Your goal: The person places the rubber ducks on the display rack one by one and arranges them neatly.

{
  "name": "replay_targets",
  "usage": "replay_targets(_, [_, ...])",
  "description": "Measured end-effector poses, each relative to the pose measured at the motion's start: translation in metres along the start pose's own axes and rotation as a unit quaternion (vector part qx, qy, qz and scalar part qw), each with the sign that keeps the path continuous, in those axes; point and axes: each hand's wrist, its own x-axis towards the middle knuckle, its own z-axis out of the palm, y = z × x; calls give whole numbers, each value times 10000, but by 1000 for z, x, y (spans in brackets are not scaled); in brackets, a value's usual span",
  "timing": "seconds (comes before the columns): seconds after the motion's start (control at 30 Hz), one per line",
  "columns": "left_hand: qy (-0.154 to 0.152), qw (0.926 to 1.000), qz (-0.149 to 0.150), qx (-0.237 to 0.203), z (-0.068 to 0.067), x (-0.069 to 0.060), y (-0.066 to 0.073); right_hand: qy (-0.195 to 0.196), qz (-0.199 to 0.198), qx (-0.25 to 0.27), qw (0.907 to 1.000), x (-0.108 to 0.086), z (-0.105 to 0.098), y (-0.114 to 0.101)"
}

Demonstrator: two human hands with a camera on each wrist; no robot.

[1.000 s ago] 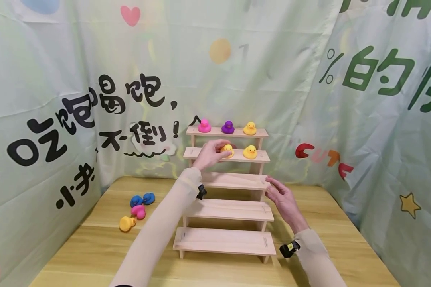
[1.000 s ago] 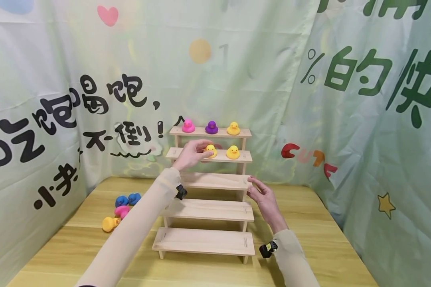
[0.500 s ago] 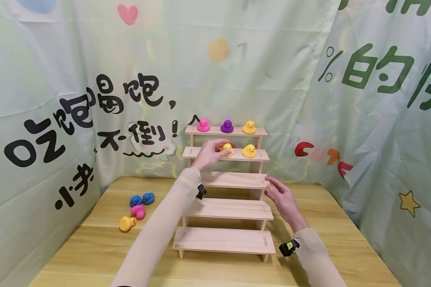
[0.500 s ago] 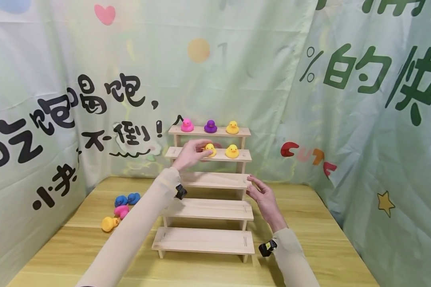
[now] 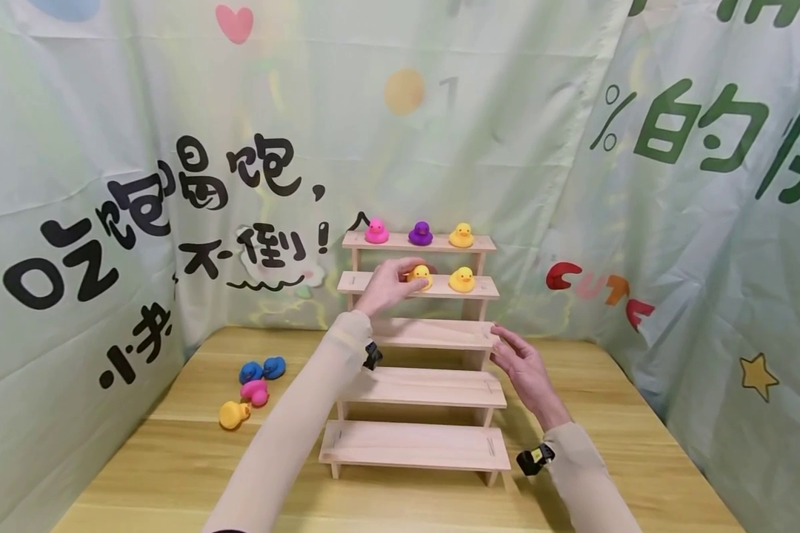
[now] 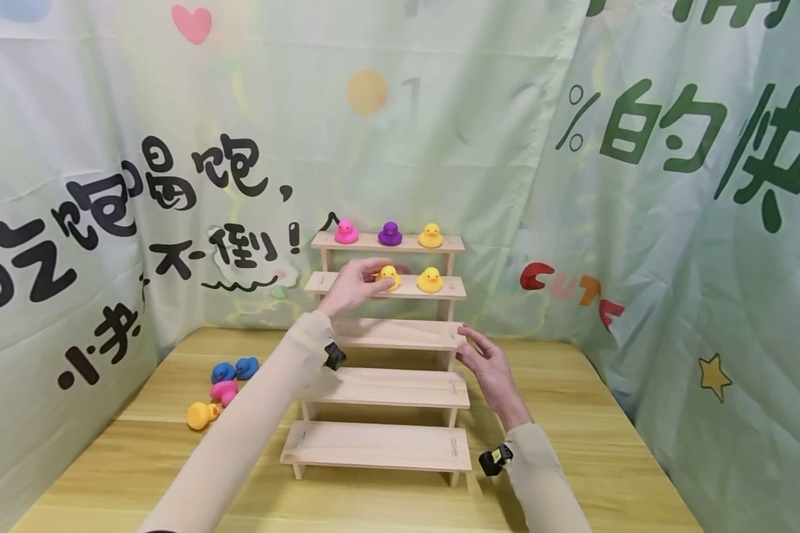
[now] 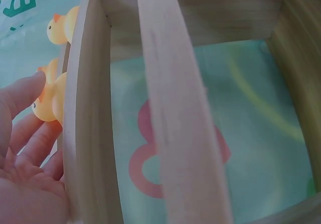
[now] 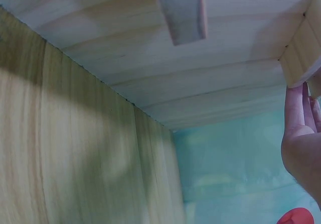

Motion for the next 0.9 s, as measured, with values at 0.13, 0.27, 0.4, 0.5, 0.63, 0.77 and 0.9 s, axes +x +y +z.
replay_targets(0.13, [1, 10000, -45, -9, 0, 0, 0, -33, -29, 4, 10000, 0, 0, 0])
replay_targets(0.27, [-10, 9998, -138, -109, -2, -1, 0, -41, -27, 5, 10000, 0, 1, 0])
replay_targets(0.4, [53, 9995, -171, -245, -3, -2, -1, -29, -29, 0, 10000, 0, 1, 1])
replay_targets(0.5, [110, 9990, -188, -378, -5, -4, -2, -17, -12, 3, 10000, 0, 1, 1])
replay_targets(0.63, [205, 9978, -199, -605, -10, -8, -2, -45, -9, -6, 10000, 0, 0, 1])
replay_targets(0.77, [293, 9964, -148, -783, -15, -11, -3, -36, -44, -55, 10000, 0, 2, 0])
replay_targets(0.9, [302, 9928, -156, -1152, -23, -14, -7, -17, -36, -44, 10000, -1, 2, -1])
